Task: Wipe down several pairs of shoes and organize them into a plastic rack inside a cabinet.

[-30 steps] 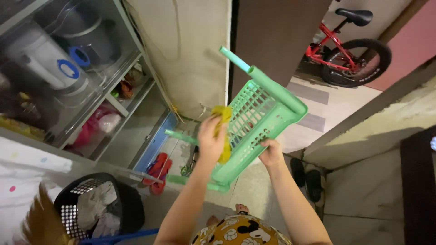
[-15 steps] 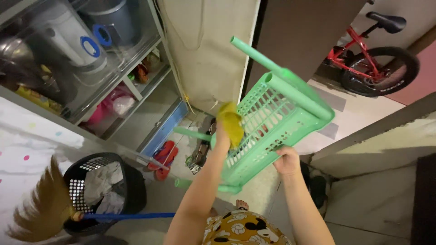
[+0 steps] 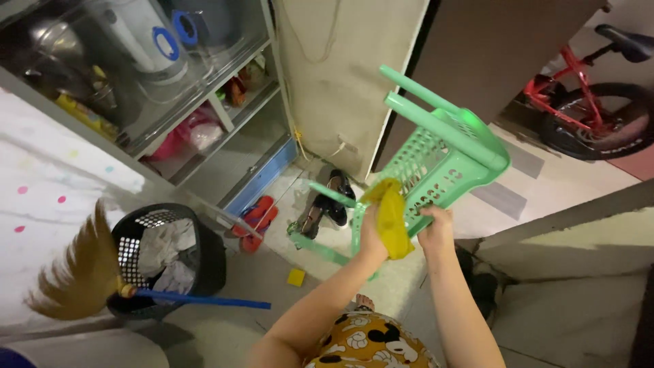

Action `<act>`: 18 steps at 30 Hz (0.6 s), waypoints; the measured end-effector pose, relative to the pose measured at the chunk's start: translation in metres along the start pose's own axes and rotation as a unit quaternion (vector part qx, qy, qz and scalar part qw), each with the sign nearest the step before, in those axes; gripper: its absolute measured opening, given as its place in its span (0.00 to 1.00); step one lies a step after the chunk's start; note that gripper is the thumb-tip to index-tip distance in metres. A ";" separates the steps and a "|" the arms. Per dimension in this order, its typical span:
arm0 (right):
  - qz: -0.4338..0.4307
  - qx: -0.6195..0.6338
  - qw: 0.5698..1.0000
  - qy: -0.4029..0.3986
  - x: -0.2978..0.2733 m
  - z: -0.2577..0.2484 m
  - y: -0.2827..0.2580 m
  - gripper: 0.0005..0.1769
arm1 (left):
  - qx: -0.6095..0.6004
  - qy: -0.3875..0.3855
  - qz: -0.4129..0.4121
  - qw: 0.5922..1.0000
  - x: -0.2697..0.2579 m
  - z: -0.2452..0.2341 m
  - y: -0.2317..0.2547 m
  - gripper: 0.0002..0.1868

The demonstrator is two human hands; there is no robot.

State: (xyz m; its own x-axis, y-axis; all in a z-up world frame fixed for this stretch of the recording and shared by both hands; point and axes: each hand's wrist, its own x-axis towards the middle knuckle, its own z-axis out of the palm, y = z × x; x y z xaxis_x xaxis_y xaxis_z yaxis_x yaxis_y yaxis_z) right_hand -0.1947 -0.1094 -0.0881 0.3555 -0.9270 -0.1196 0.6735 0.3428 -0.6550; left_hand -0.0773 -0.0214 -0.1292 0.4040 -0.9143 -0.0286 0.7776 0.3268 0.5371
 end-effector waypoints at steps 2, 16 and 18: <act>-0.010 -0.014 1.000 0.009 0.012 -0.022 0.012 0.30 | 0.277 -0.035 0.070 0.958 -0.004 0.003 0.021 0.23; -0.065 -0.029 0.992 0.107 0.021 -0.010 0.042 0.17 | 0.514 0.213 0.183 0.810 0.038 -0.083 0.098 0.22; -0.034 -0.033 0.991 0.127 0.010 0.013 0.049 0.16 | 0.582 0.169 0.103 0.789 0.024 -0.054 0.087 0.15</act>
State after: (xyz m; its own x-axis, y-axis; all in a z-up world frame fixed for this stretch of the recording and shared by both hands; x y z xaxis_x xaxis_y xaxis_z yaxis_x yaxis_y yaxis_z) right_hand -0.1497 -0.1002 -0.1119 0.1305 -0.9590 -0.2517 0.6429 0.2751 -0.7148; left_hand 0.0259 -0.0020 -0.1292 0.7218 -0.6908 0.0424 -0.2109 -0.1611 0.9641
